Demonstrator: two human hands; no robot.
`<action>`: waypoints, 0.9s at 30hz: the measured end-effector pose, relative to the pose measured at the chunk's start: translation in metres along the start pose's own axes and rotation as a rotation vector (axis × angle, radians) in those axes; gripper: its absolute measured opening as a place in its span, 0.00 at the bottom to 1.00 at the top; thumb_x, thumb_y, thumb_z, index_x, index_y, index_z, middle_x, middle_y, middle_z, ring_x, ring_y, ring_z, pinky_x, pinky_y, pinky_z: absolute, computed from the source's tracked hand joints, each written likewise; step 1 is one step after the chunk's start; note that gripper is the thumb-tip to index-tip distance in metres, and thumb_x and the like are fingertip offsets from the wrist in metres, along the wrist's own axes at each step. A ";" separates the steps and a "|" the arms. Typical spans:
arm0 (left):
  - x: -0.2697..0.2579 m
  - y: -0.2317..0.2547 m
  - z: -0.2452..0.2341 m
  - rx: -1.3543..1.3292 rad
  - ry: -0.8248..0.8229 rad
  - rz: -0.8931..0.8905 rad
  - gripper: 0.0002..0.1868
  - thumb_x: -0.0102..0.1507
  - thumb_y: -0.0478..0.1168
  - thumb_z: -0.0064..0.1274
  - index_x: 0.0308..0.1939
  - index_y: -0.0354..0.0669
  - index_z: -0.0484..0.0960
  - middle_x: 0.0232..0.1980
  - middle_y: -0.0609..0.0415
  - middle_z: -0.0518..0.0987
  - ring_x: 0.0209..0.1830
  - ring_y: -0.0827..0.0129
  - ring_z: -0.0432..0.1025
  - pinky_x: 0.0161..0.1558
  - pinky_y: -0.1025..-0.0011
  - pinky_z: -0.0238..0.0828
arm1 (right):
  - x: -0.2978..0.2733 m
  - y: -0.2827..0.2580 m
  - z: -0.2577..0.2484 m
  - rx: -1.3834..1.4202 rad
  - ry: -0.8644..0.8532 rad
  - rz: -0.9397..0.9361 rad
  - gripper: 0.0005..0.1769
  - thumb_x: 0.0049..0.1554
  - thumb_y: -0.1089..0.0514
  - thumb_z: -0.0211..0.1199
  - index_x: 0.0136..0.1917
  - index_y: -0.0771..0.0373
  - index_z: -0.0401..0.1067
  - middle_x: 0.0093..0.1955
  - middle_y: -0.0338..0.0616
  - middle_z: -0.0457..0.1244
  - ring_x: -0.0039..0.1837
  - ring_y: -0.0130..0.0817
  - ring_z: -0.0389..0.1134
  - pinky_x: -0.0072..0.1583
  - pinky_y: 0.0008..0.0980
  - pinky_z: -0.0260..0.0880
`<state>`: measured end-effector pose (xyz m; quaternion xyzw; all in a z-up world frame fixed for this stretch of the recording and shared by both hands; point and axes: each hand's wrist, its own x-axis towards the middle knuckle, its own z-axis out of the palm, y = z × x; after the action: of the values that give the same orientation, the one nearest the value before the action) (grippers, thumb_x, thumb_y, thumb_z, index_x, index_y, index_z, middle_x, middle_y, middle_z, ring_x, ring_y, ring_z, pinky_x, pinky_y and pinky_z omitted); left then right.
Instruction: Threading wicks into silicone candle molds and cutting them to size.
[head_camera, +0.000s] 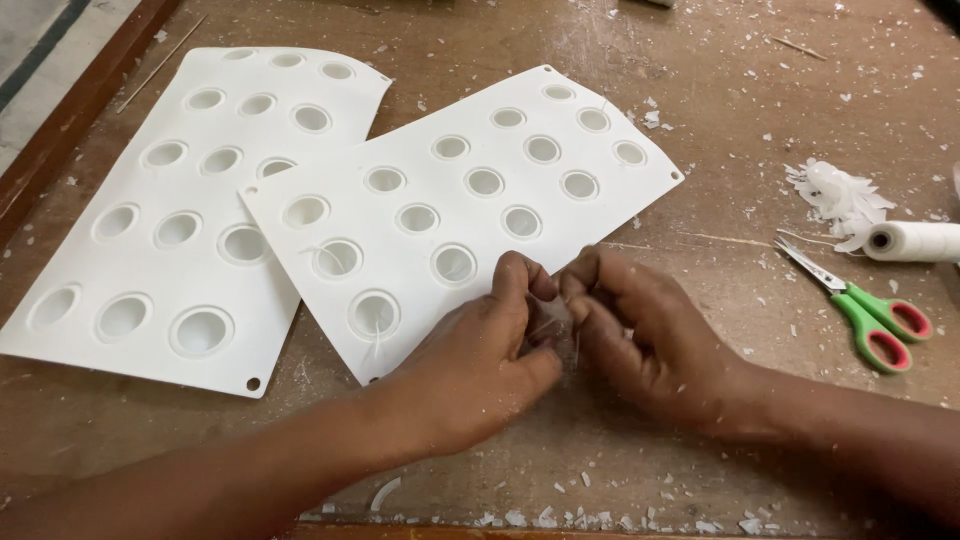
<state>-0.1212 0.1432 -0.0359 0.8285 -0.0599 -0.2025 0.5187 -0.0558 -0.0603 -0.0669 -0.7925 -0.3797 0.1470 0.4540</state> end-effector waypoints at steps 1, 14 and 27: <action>0.000 0.002 -0.002 0.003 0.016 -0.005 0.23 0.63 0.41 0.46 0.57 0.43 0.54 0.38 0.46 0.74 0.37 0.63 0.71 0.41 0.61 0.71 | 0.002 0.005 -0.005 0.073 0.076 0.034 0.08 0.67 0.56 0.50 0.49 0.62 0.65 0.34 0.37 0.60 0.33 0.23 0.60 0.34 0.24 0.66; 0.010 -0.017 -0.018 -0.694 0.414 0.502 0.12 0.63 0.36 0.61 0.48 0.33 0.83 0.38 0.51 0.85 0.36 0.74 0.80 0.39 0.75 0.83 | 0.005 -0.005 0.000 0.591 0.148 0.250 0.13 0.65 0.51 0.50 0.55 0.62 0.65 0.42 0.36 0.59 0.36 0.21 0.61 0.37 0.23 0.65; 0.012 -0.020 -0.011 -0.603 0.339 0.423 0.12 0.65 0.40 0.59 0.47 0.35 0.86 0.37 0.51 0.86 0.34 0.75 0.79 0.37 0.76 0.81 | -0.002 0.002 -0.004 0.393 0.225 0.099 0.12 0.65 0.54 0.56 0.53 0.66 0.70 0.41 0.42 0.67 0.43 0.26 0.69 0.45 0.26 0.73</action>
<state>-0.1078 0.1578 -0.0523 0.6301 -0.0802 0.0398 0.7713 -0.0540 -0.0652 -0.0666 -0.7179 -0.2513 0.1509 0.6314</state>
